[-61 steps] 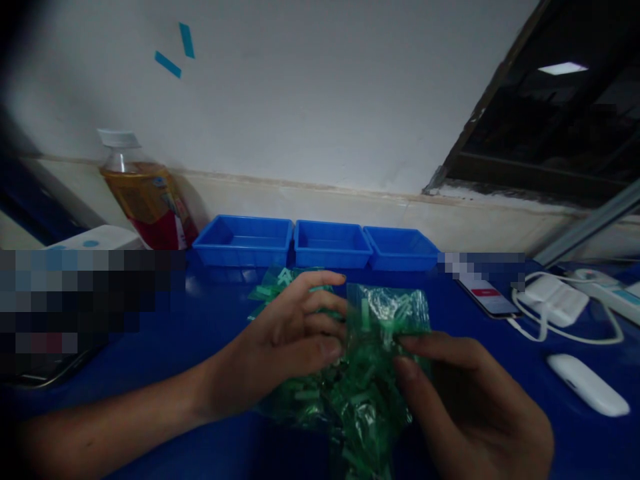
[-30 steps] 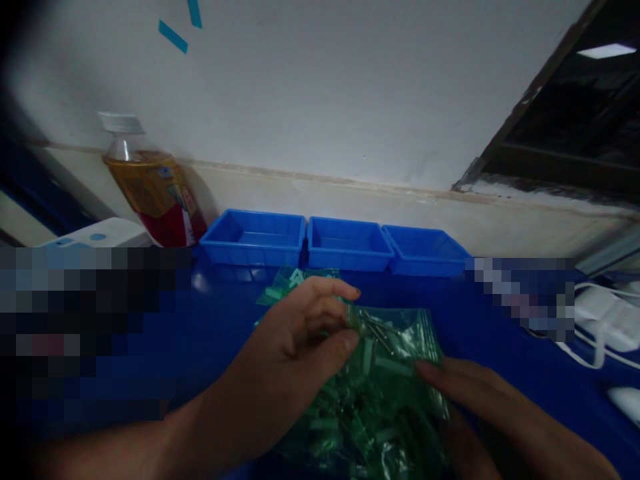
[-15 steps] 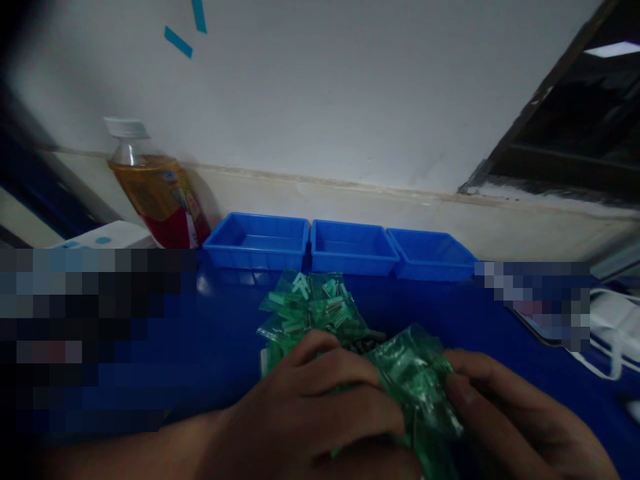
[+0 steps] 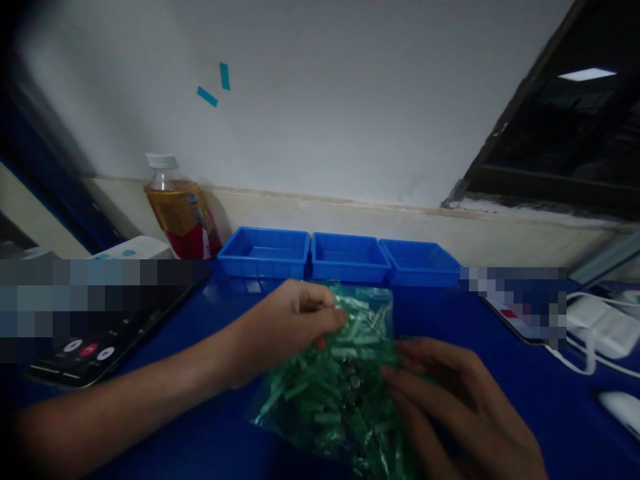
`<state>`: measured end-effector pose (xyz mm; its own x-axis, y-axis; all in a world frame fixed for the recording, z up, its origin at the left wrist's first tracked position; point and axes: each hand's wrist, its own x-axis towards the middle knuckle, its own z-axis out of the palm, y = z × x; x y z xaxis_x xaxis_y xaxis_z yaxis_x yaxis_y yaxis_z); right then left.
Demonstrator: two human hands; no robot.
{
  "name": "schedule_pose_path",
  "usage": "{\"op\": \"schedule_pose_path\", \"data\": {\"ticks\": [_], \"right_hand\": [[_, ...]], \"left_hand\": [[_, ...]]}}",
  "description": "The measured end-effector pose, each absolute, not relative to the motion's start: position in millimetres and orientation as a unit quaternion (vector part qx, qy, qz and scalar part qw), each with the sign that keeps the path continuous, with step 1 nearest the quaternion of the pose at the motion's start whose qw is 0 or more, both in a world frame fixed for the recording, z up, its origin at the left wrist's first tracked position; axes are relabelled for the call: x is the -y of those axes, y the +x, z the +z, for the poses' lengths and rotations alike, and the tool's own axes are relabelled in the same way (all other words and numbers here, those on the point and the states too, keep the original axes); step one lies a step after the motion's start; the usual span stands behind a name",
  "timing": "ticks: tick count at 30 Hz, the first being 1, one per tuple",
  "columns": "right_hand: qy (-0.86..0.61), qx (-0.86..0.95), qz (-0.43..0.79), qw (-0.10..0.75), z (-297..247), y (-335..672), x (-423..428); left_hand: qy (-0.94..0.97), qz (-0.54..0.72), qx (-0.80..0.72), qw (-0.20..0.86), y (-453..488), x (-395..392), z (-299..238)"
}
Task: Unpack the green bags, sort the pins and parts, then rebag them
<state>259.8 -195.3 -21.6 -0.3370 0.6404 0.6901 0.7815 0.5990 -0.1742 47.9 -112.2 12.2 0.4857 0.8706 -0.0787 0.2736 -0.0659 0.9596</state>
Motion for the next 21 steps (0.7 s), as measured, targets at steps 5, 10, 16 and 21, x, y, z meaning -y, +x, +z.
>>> {"op": "schedule_pose_path", "data": {"ticks": [5,10,16,21], "right_hand": [[-0.452,0.803,-0.112,0.372,-16.9,252.2,192.3],[-0.458,0.8,-0.098,0.376,-20.2,250.6,190.8],[-0.454,0.827,-0.014,0.332,-22.4,249.9,189.4],[-0.45,0.835,0.015,0.316,-21.0,247.4,188.7]], "left_hand": [[0.72,0.313,-0.565,0.253,-13.4,45.4,26.1],[0.724,0.199,-0.659,0.045,-64.4,10.6,24.1],[0.723,0.163,-0.662,-0.111,-66.6,15.0,8.3],[0.801,0.213,-0.539,-0.149,-44.5,28.5,12.5]]}}
